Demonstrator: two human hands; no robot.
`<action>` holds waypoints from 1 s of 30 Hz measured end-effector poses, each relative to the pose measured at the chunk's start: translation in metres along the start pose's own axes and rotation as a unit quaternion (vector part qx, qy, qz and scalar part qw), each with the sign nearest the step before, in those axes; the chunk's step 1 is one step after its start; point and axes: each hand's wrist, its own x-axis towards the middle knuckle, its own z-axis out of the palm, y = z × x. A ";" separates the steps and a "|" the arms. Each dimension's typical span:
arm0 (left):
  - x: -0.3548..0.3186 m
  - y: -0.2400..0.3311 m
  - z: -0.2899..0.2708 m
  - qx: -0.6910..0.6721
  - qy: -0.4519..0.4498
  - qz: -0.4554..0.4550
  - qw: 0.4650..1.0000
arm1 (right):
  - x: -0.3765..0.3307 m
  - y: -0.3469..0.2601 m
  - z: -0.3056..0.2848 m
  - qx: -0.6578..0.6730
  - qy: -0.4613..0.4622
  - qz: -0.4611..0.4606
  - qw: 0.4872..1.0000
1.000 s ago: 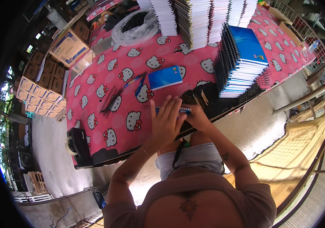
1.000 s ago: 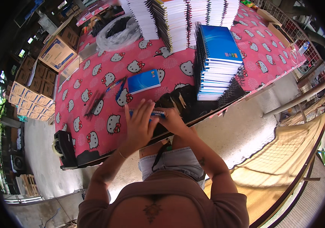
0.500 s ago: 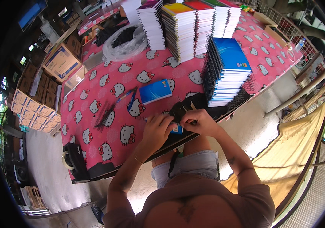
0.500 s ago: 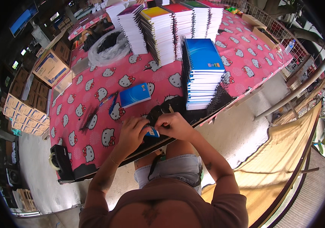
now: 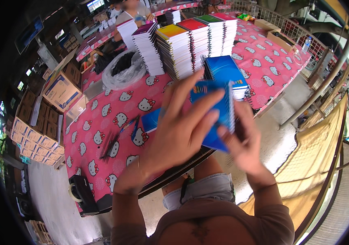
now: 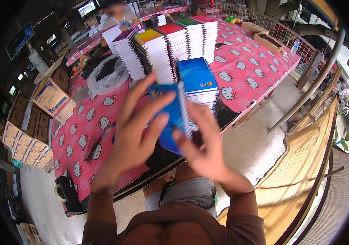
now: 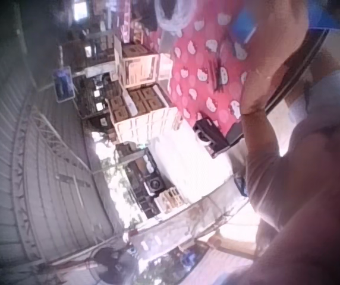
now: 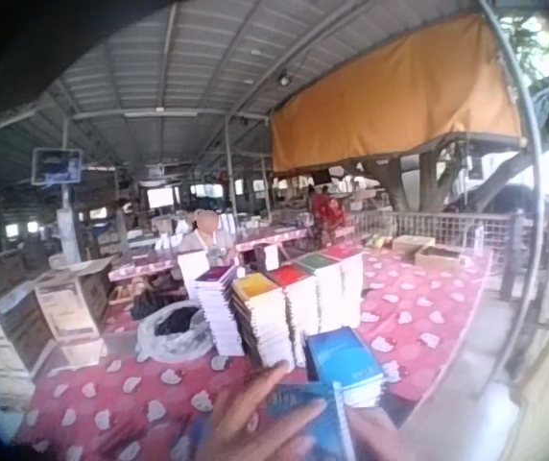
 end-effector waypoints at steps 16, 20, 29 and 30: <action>0.064 -0.135 0.118 -0.215 0.063 -0.167 0.960 | 0.135 0.090 -0.108 -0.130 0.058 0.127 0.982; -0.058 -0.159 0.044 -0.053 -0.024 -0.111 0.992 | 0.086 0.031 -0.104 -0.177 0.145 -0.018 0.973; -0.233 -0.163 0.046 0.118 -0.117 -0.161 0.973 | 0.006 0.044 0.022 -0.053 -0.165 -0.077 0.982; -0.224 -0.154 0.042 0.127 -0.119 -0.158 0.972 | 0.001 0.062 0.031 -0.054 -0.180 -0.051 0.981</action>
